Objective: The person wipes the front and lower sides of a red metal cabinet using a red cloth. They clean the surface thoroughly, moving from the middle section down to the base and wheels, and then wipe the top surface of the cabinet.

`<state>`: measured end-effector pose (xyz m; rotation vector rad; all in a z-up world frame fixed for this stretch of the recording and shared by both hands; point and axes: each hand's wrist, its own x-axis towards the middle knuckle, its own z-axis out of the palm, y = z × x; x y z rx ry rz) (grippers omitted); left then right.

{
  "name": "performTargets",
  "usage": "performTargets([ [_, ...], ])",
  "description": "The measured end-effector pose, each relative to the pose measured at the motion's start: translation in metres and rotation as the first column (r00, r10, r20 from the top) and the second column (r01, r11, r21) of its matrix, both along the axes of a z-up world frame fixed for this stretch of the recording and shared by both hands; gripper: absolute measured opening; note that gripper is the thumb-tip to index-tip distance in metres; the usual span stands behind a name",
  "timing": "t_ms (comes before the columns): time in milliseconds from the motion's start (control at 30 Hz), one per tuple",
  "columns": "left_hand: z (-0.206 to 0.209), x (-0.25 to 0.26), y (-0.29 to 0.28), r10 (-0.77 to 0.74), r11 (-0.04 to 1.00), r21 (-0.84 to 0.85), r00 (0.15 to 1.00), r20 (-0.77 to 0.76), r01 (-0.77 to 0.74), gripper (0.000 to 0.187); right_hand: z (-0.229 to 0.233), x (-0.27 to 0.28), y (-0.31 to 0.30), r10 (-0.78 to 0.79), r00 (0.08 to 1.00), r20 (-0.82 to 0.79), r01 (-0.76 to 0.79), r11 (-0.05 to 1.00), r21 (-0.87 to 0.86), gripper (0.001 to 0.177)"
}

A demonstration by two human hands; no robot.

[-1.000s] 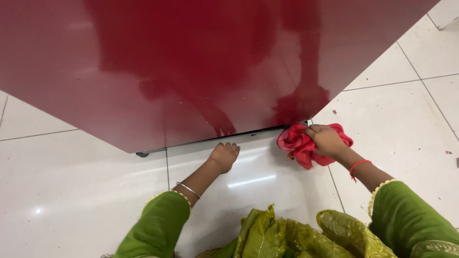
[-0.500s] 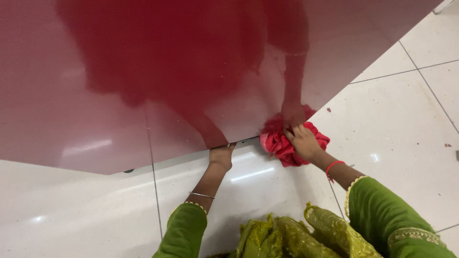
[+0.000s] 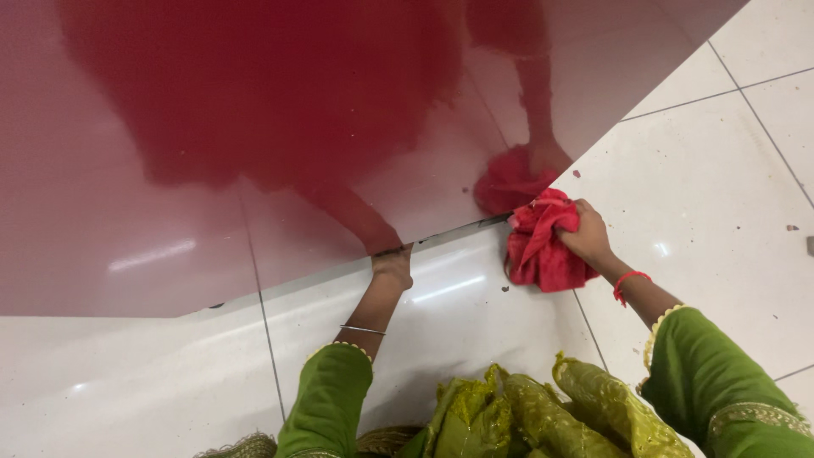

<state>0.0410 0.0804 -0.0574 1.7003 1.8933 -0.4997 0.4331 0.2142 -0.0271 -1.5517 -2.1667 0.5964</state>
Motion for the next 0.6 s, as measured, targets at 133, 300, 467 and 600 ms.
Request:
performTargets([
  [133,-0.008,0.002,-0.003,0.007,1.000,-0.025,1.000,0.002,-0.007,0.101,-0.033,-0.025,0.034,0.030,0.898,-0.440,-0.155,0.955,-0.251,0.038],
  [300,-0.018,0.000,-0.003,0.005,1.000,-0.009,1.000,0.020,-0.005,0.105,-0.004,-0.079,0.059,0.089,0.944,-0.317,-0.192,0.931,-0.310,0.037],
  [467,-0.016,0.000,-0.005,0.027,0.998,-0.066,0.999,0.042,-0.025,0.099,0.004,-0.094,0.067,0.082,0.966,-0.246,-0.155,0.942,-0.297,0.038],
  [600,-0.018,0.000,-0.005,0.024,0.999,-0.031,0.998,0.058,-0.022,0.100,-0.012,-0.088,0.064,0.000,0.994,-0.112,-0.032,0.959,-0.280,0.038],
])
